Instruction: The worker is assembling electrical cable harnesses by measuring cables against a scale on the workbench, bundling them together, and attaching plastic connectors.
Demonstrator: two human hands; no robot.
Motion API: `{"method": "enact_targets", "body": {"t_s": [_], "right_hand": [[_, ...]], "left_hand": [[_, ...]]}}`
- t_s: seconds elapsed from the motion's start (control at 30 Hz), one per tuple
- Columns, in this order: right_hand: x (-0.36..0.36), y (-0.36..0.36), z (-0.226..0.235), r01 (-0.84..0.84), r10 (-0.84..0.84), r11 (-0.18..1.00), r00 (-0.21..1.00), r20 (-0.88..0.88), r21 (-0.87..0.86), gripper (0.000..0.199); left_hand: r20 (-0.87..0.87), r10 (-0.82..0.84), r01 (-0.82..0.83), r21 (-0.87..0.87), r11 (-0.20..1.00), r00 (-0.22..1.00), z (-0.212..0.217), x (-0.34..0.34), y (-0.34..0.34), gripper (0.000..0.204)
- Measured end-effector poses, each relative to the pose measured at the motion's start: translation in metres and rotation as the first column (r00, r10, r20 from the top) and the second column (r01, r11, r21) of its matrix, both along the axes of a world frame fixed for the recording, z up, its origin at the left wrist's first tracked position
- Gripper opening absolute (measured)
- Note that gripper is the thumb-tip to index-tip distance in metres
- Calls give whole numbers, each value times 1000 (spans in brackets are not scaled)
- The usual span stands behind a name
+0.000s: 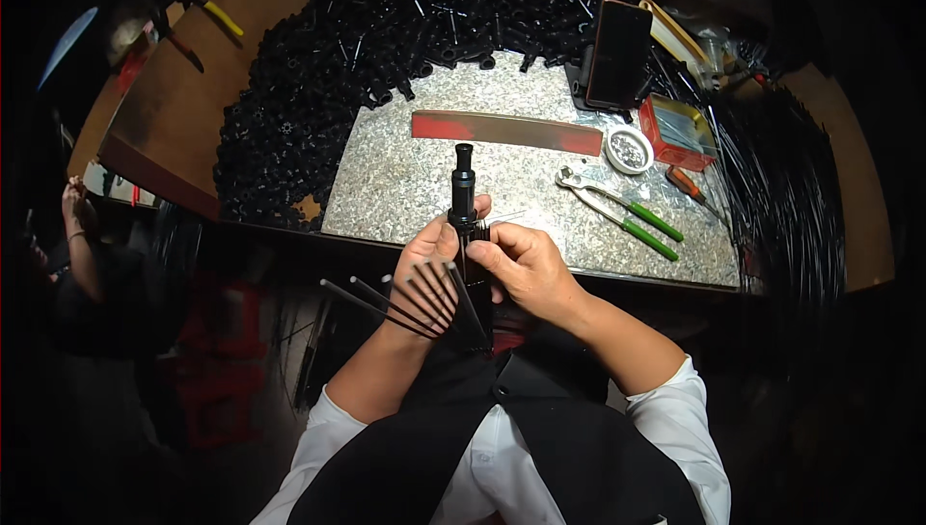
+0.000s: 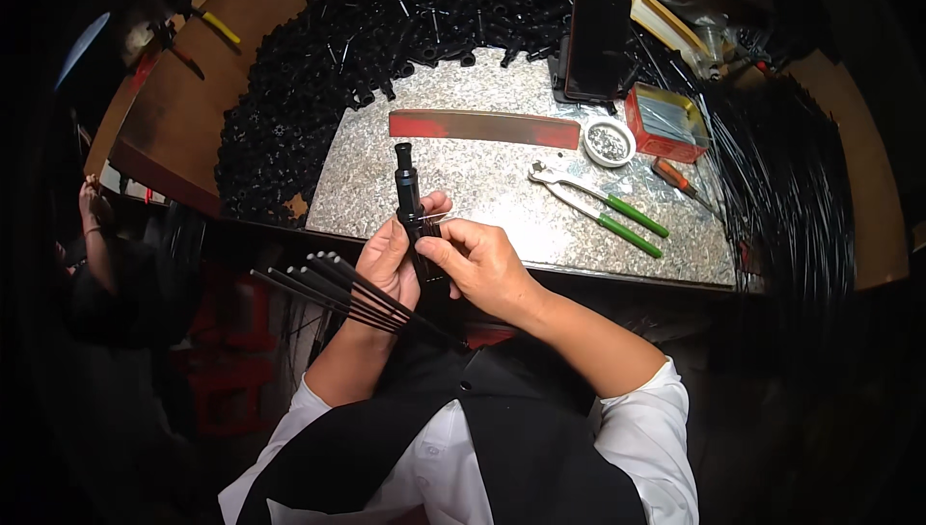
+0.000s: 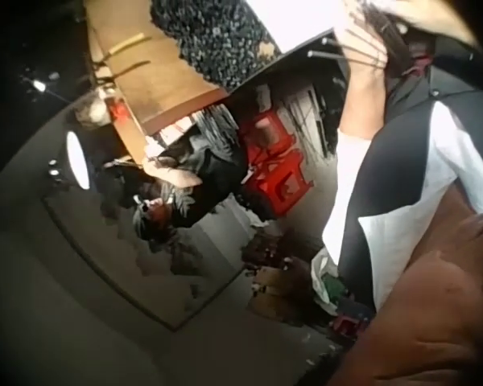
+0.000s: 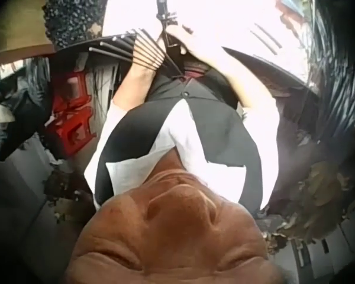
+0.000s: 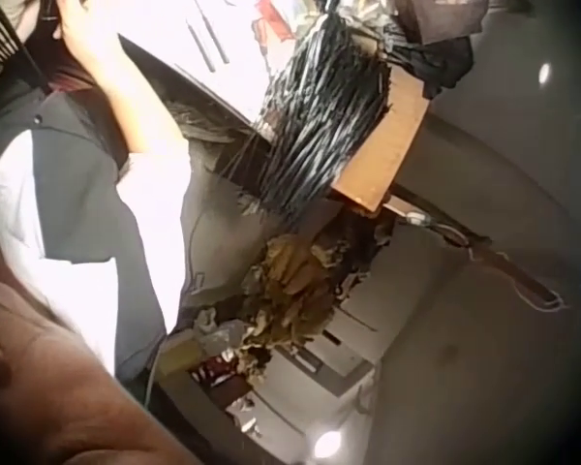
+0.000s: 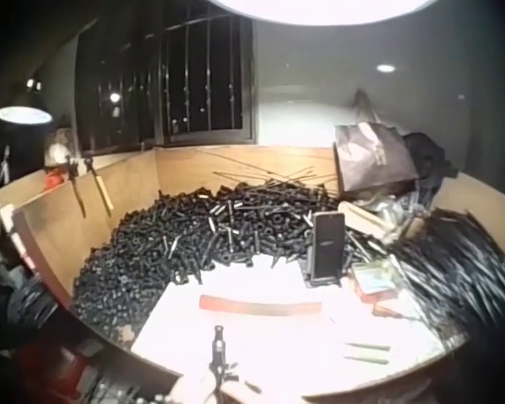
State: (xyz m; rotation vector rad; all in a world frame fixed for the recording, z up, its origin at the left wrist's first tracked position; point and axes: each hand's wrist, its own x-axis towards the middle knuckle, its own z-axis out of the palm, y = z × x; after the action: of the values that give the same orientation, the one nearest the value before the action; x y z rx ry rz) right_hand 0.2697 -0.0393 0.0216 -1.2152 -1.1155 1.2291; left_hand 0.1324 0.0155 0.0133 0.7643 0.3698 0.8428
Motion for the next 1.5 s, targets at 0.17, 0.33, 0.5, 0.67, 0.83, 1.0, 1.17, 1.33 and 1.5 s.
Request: {"method": "enact_targets", "body": {"t_s": [0.17,0.33,0.5,0.67,0.83,1.0,1.17,1.33,1.5], "right_hand": [[16,-12,10,-48,48,999,998,-45,-1,26],[29,-18,10,-125,125,992,981,-149,9,27],[39,-16,5,-186,194,980,967,-164,66,27],[41,-17,12,-164,168,985,980,-109,47,28],[42,-19,13,-197,203,978,975,-89,70,23],[45,-20,14,-226,230,972,972,-56,70,19],[51,-18,15,-305,312,949,940,-135,75,18],[54,-14,4,-339,345,939,909,-235,67,20],[52,-13,6,-341,346,938,897,-275,67,21]], "left_hand": [[2,-32,33,-32,999,999,7,9,-8,35],[178,-149,143,46,989,973,-1,12,-9,34],[172,-142,158,-82,984,975,10,18,-16,46],[163,-189,184,48,982,968,10,22,-15,51],[125,-71,73,-14,997,990,11,26,-17,46],[129,-102,101,18,995,986,12,24,-20,47],[103,-113,106,68,992,988,8,27,-18,51],[61,-144,142,42,989,988,13,28,-19,55],[118,-117,111,56,992,986,10,25,-18,51]]}}
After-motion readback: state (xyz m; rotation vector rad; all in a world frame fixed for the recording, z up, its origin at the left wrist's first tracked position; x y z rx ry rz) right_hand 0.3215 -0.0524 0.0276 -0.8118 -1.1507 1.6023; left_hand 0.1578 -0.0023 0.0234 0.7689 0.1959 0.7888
